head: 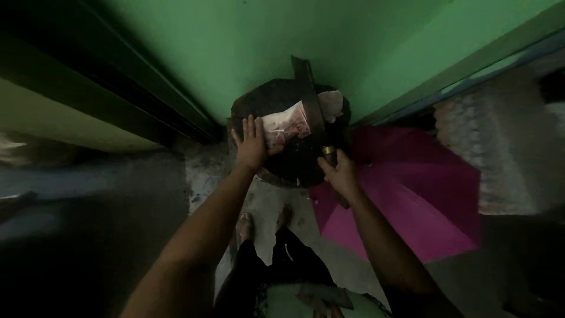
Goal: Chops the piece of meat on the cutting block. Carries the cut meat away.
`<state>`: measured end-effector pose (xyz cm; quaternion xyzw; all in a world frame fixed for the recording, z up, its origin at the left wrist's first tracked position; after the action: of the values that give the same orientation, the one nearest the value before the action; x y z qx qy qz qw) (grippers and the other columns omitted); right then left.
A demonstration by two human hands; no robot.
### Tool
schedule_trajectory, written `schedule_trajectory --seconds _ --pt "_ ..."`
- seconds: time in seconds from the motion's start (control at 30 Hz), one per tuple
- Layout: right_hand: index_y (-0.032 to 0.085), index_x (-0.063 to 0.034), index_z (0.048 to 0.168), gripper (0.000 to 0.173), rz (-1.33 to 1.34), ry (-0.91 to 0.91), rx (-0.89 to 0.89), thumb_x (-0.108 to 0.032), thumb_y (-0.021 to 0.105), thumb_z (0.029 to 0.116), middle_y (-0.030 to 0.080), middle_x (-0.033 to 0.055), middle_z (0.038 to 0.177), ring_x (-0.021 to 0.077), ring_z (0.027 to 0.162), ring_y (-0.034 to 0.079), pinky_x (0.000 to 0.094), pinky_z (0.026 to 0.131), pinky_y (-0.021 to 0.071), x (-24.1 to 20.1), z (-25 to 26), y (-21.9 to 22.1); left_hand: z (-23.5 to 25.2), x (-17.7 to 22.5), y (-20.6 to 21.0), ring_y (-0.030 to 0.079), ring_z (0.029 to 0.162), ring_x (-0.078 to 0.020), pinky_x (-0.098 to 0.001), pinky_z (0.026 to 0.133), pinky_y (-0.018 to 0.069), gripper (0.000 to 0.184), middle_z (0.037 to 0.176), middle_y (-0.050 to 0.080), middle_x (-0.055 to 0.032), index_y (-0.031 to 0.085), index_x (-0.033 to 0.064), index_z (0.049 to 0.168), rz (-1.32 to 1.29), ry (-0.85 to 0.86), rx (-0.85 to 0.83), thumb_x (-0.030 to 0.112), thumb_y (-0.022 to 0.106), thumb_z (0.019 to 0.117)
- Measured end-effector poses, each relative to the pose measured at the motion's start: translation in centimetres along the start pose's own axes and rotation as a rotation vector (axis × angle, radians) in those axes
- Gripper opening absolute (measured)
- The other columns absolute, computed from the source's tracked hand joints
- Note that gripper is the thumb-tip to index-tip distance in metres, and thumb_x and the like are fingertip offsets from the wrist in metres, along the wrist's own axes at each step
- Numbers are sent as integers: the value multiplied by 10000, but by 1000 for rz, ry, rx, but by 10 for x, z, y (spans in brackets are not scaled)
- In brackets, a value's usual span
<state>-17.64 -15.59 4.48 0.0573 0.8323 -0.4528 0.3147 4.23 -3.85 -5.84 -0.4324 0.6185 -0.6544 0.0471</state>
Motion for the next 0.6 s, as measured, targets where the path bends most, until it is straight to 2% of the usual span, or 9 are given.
schedule_trajectory --seconds 0.1,0.2,0.27,0.33,0.4,0.43,0.5,0.53,0.6 --pt "568 -2 1269 397 140 -182 71 -269 674 994 669 102 830 164 626 656 343 606 590 -33 -34 -34 -1 -6 9 75 1574 -383 -738 1178 -10 1224 1696 131 -199 164 38 1629 -56 12 52 703 740 778" --pt "566 -30 1204 301 238 -562 230 -244 634 1004 669 -14 825 71 640 660 279 582 608 -88 -73 -86 0 -11 16 81 1577 -364 -737 1178 -11 1250 1700 143 -171 154 40 1631 -56 17 79 741 720 764" --pt "518 -78 1132 203 343 -837 367 -217 612 1017 675 -66 814 81 656 685 302 594 639 -131 -87 -120 1 -13 19 100 1574 -365 -736 1179 -8 1265 1696 167 -167 155 43 1631 -53 22 102 758 716 751" --pt "485 -46 1053 163 479 -1025 511 -140 602 988 656 1 729 184 584 681 389 553 639 -172 -86 -147 2 -16 23 131 1570 -363 -737 1180 2 1279 1687 206 -163 170 54 1631 -54 35 150 786 706 731" --pt "505 -30 948 71 527 -1142 627 -62 564 974 627 41 677 217 569 674 408 574 637 -194 -76 -154 1 -17 25 148 1565 -376 -744 1175 7 1280 1676 232 -177 181 44 1627 -80 52 181 780 715 726" --pt "510 -5 945 67 485 -1135 667 -45 553 977 629 51 680 206 576 676 405 582 635 -188 -66 -143 0 -18 26 161 1560 -387 -750 1172 13 1275 1670 246 -187 189 36 1624 -91 61 194 772 720 728" --pt "503 104 1129 264 195 -872 651 -115 584 1007 632 80 780 153 642 663 362 622 622 -130 -41 -86 -2 -18 27 161 1560 -390 -753 1170 5 1271 1668 251 -186 187 41 1625 -106 63 194 767 723 729" --pt "513 117 1235 387 37 -652 546 -177 615 1005 648 133 849 191 689 664 390 652 610 -84 -25 -49 -2 -19 26 158 1561 -387 -756 1168 -2 1270 1669 252 -182 186 45 1626 -110 63 191 764 727 729" --pt "513 40 1352 488 -227 -163 226 -245 655 982 685 224 1024 340 882 697 532 804 578 -17 8 2 -1 -17 24 162 1560 -386 -766 1160 -5 1263 1669 255 -176 194 46 1625 -127 59 191 744 745 728"
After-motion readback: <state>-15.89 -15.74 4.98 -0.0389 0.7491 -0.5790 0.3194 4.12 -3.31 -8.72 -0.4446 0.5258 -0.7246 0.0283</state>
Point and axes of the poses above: each hand's wrist, its own z-axis towards the middle knuckle, its own y-axis out of the palm, x = y × z, the point moved 1 cm from there along z, towards the middle knuckle
